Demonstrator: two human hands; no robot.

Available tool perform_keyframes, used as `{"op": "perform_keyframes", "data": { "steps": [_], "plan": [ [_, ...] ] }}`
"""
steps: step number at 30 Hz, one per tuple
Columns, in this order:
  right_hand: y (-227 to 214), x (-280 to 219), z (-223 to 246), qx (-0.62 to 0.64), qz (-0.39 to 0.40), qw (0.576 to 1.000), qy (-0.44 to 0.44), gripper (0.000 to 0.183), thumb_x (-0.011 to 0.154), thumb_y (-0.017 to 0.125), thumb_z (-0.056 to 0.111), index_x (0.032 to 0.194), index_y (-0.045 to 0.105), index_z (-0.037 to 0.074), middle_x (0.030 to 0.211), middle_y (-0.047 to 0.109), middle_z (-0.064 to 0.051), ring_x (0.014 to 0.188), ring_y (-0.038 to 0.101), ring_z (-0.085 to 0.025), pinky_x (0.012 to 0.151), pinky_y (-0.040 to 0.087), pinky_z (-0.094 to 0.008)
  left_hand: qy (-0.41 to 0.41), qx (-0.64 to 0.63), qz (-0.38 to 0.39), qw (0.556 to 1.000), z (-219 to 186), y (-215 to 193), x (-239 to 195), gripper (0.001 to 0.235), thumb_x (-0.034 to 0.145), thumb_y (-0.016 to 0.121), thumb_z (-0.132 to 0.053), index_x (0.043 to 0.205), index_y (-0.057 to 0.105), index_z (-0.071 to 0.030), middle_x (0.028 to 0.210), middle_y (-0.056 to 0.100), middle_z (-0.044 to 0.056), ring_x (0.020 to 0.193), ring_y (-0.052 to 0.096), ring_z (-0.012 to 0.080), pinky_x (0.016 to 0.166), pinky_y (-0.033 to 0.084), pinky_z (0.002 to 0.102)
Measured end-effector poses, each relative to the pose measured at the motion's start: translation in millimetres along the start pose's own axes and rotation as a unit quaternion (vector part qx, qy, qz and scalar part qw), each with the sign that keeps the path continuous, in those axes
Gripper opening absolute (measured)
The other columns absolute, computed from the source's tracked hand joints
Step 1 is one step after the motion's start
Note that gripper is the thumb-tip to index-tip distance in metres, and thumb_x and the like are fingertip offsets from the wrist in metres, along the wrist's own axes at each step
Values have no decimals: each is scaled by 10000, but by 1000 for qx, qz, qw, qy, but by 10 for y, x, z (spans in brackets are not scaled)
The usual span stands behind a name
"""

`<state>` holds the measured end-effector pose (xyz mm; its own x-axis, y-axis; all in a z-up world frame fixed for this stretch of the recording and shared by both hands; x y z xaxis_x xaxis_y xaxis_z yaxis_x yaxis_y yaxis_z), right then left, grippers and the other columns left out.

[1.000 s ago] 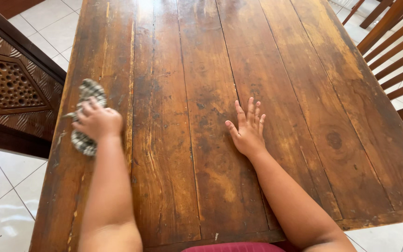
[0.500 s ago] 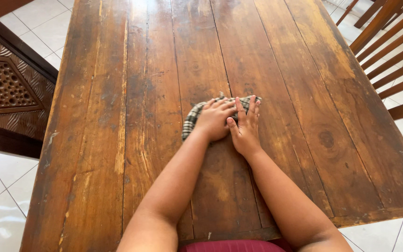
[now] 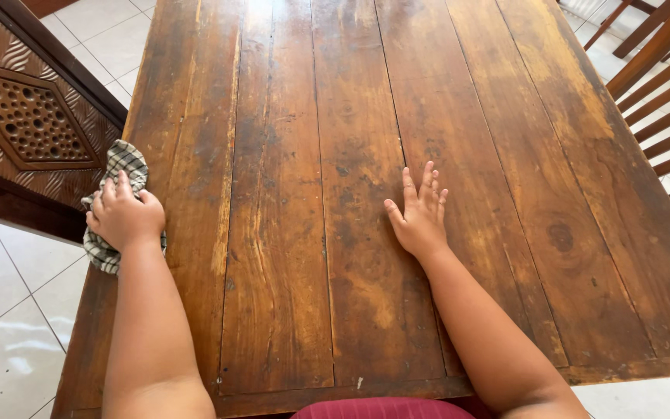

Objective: The person pulls out a wooden chair and sits at a wooden table, then wipes the tabletop surface using a cloth.

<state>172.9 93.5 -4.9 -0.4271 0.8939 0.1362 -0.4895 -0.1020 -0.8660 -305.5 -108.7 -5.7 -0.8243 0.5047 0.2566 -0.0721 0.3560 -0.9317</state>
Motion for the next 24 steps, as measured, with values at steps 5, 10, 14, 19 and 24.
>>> {"op": "perform_keyframes", "data": {
  "steps": [5,10,14,19,24],
  "plan": [
    [21,19,30,-20,8,1000,13,763,1031,450,522,1645,196,147,1712,-70,-175,1585,-38,-357,1239,-27,-579,-30,74,34,996,-675,62,-180,644,985,454,-274,1595,361,-88,1629,353,172,1464,334,417,1165,195,664],
    [36,-1,-33,-5,-8,1000,8,735,1042,463,475,1640,201,137,1712,-56,-196,1587,-20,-382,1245,-5,-574,156,18,120,980,-2374,257,-1105,658,969,431,-204,1593,270,-71,1656,285,151,1517,240,362,1218,119,604],
    [90,21,-185,23,-31,999,-2,760,949,467,197,1653,202,87,1722,-15,-255,1580,79,-413,1271,56,-536,319,-94,100,938,-3187,203,-1860,627,894,550,-288,1498,483,-130,1560,434,126,1467,327,353,1206,179,601],
    [175,49,-290,-15,-17,1000,-10,816,876,514,161,1621,205,39,1681,68,-289,1555,135,-411,1264,73,-517,405,-167,102,893,-2911,161,-1869,564,892,572,-286,1450,573,-211,1529,530,75,1465,403,279,1222,224,554],
    [188,64,-320,-6,-7,1000,-10,807,876,515,139,1613,216,1,1685,87,-287,1567,127,-414,1268,68,-506,254,-44,106,960,-1625,132,-953,591,950,484,-298,1534,463,-210,1595,443,50,1476,374,244,1223,214,522]
  ]
}}
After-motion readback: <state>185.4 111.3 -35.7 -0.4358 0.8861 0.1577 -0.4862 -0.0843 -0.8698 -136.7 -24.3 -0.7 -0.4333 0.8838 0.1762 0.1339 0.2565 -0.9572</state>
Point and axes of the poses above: each hand's wrist, its own x-axis towards the middle knuckle, its own y-axis out of the palm, z = x × y, the point moved 2 cm from there along x, towards the middle knuckle
